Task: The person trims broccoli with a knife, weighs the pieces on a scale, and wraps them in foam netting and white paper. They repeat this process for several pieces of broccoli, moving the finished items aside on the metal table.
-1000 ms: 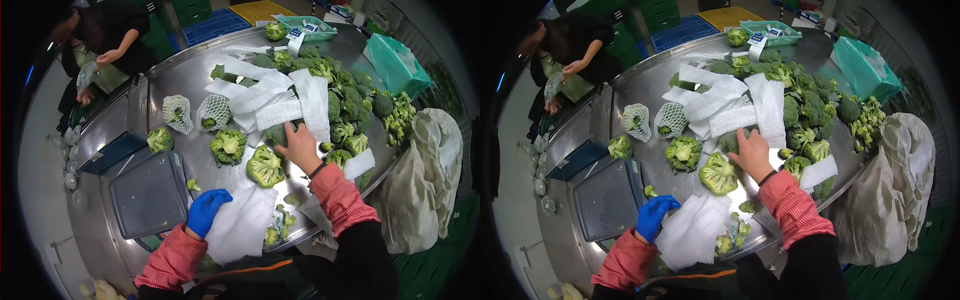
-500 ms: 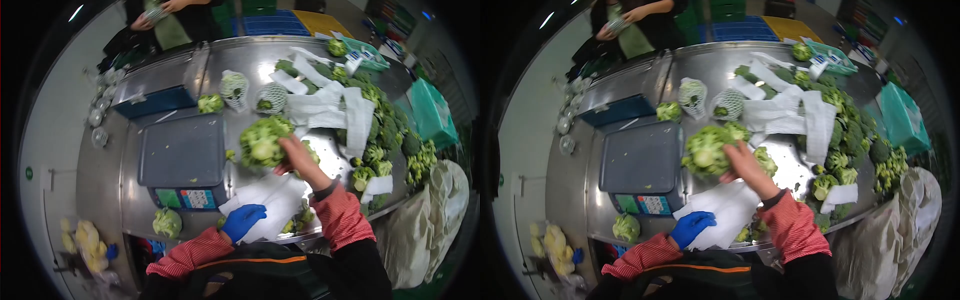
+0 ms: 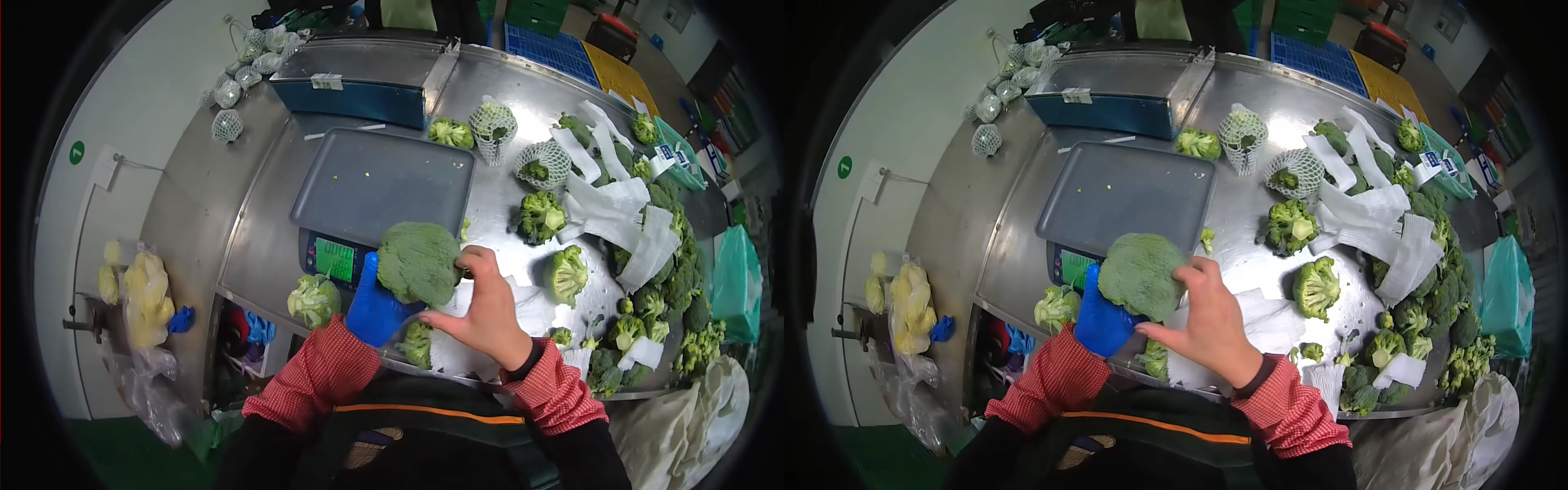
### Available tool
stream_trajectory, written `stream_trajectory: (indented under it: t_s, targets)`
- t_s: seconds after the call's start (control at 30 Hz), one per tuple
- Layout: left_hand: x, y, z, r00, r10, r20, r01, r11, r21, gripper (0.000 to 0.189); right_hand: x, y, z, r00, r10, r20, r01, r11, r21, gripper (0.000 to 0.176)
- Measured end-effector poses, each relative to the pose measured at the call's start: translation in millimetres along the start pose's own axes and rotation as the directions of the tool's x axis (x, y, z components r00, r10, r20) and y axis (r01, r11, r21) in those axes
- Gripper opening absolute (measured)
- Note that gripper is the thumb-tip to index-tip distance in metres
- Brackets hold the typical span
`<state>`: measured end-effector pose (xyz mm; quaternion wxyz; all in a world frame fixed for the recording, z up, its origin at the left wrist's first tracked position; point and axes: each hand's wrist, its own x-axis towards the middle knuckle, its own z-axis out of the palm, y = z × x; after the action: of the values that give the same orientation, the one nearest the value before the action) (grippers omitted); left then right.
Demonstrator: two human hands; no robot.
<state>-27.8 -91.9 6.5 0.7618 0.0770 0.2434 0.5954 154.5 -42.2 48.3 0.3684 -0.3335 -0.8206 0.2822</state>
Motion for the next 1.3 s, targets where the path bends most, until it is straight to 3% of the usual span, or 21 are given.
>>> stream_trajectory:
  t_s: [0.1, 0.2, 0.33, 0.37, 0.47, 0.5, 0.53, 0.6, 0.63, 0.67, 0.7, 0.73, 0.8, 0.9, 1.03, 1.1, 1.13, 1.17, 1.2, 1.23, 1.3]
  targets:
    - [-4, -4, -4, 1.0, -0.013, -0.01, 0.012, 0.997, -0.071, 0.066, -11, 10, -4, 1.0, -0.019, 0.017, 0.017, 0.995, 0.102, 0.072]
    - [-2, -7, -3, 0.999, -0.033, 0.005, 0.033, 0.997, -0.069, 0.065, -15, 12, -8, 0.981, 0.193, -0.034, -0.169, 0.921, 0.352, 0.065]
    - [4, -9, 2, 0.997, -0.067, 0.032, 0.07, 0.993, -0.099, 0.065, -13, 2, -18, 0.954, 0.297, 0.044, -0.293, 0.889, 0.351, 0.071]
    - [4, -10, 3, 0.996, -0.075, 0.044, 0.08, 0.989, -0.127, 0.066, -12, -1, -18, 0.952, 0.304, 0.023, -0.295, 0.9, 0.321, 0.075]
    - [4, -18, 1, 0.999, -0.014, 0.029, 0.013, 0.999, 0.047, 0.063, -2, -22, -14, 0.972, 0.235, 0.03, -0.221, 0.946, -0.238, 0.077]
    - [3, -19, 1, 0.998, 0.034, 0.043, -0.041, 0.985, 0.17, 0.06, -1, -23, -10, 0.963, 0.268, -0.009, -0.264, 0.94, -0.216, 0.071]
    - [0, -19, 1, 0.995, 0.081, 0.065, -0.096, 0.952, 0.289, 0.057, 0, -17, -10, 0.951, 0.308, -0.022, -0.309, 0.947, -0.089, 0.067]
    - [0, -17, -3, 0.999, 0.047, 0.01, -0.048, 0.962, 0.269, 0.05, -2, 10, -2, 0.921, 0.388, -0.031, -0.378, 0.91, 0.167, 0.059]
    - [4, -16, -10, 0.997, -0.04, -0.063, 0.047, 0.991, 0.122, 0.047, 0, 27, 10, 0.929, 0.337, -0.153, -0.274, 0.904, 0.328, 0.044]
    - [7, -15, -15, 0.984, -0.132, -0.121, 0.129, 0.991, -0.034, 0.043, -8, 37, 10, 0.9, 0.427, -0.086, -0.342, 0.815, 0.468, 0.042]
    - [8, -13, -14, 0.987, -0.158, -0.029, 0.152, 0.976, -0.156, 0.036, -8, 34, 5, 0.864, 0.503, -0.006, -0.403, 0.699, 0.59, 0.039]
    - [9, -16, -11, 0.985, -0.134, -0.105, 0.12, 0.985, -0.124, 0.036, -8, 32, 2, 0.822, 0.563, 0.084, -0.454, 0.56, 0.693, 0.037]
    - [12, -24, -1, 0.964, -0.079, -0.255, 0.069, 0.996, -0.051, 0.035, -10, 34, 0, 0.824, 0.554, 0.116, -0.481, 0.579, 0.658, 0.035]
    - [11, -24, -10, 0.973, -0.085, -0.216, 0.068, 0.994, -0.088, 0.035, -9, 35, -3, 0.85, 0.524, 0.045, -0.448, 0.676, 0.585, 0.037]
    - [18, -28, -14, 0.987, -0.071, -0.141, 0.074, 0.997, 0.016, 0.039, -5, 8, -23, 0.848, 0.529, 0.007, -0.515, 0.823, 0.24, 0.046]
    - [18, -33, -6, 0.991, 0.118, -0.058, -0.088, 0.922, 0.376, 0.041, -1, 4, -22, 0.902, 0.426, -0.069, -0.419, 0.903, 0.096, 0.051]
    - [19, -34, -3, 0.991, 0.128, -0.034, -0.104, 0.913, 0.395, 0.042, 0, 5, -23, 0.923, 0.37, -0.101, -0.371, 0.929, 0.018, 0.053]
    - [19, -35, 0, 0.991, 0.137, -0.01, -0.121, 0.903, 0.413, 0.043, -1, 12, -23, 0.896, 0.441, -0.052, -0.426, 0.886, 0.181, 0.049]
    - [21, -32, 1, 0.997, 0.077, -0.024, -0.067, 0.956, 0.284, 0.043, -1, 19, -24, 0.861, 0.508, -0.003, -0.478, 0.813, 0.332, 0.044]
    - [23, -31, 2, 0.999, 0.018, -0.03, -0.013, 0.989, 0.15, 0.044, -3, 26, -23, 0.853, 0.522, 0.022, -0.471, 0.75, 0.464, 0.043]
    - [25, -31, 1, 0.999, -0.032, -0.033, 0.035, 0.995, 0.095, 0.043, -9, 30, -28, 0.827, 0.549, 0.122, -0.491, 0.599, 0.633, 0.038]
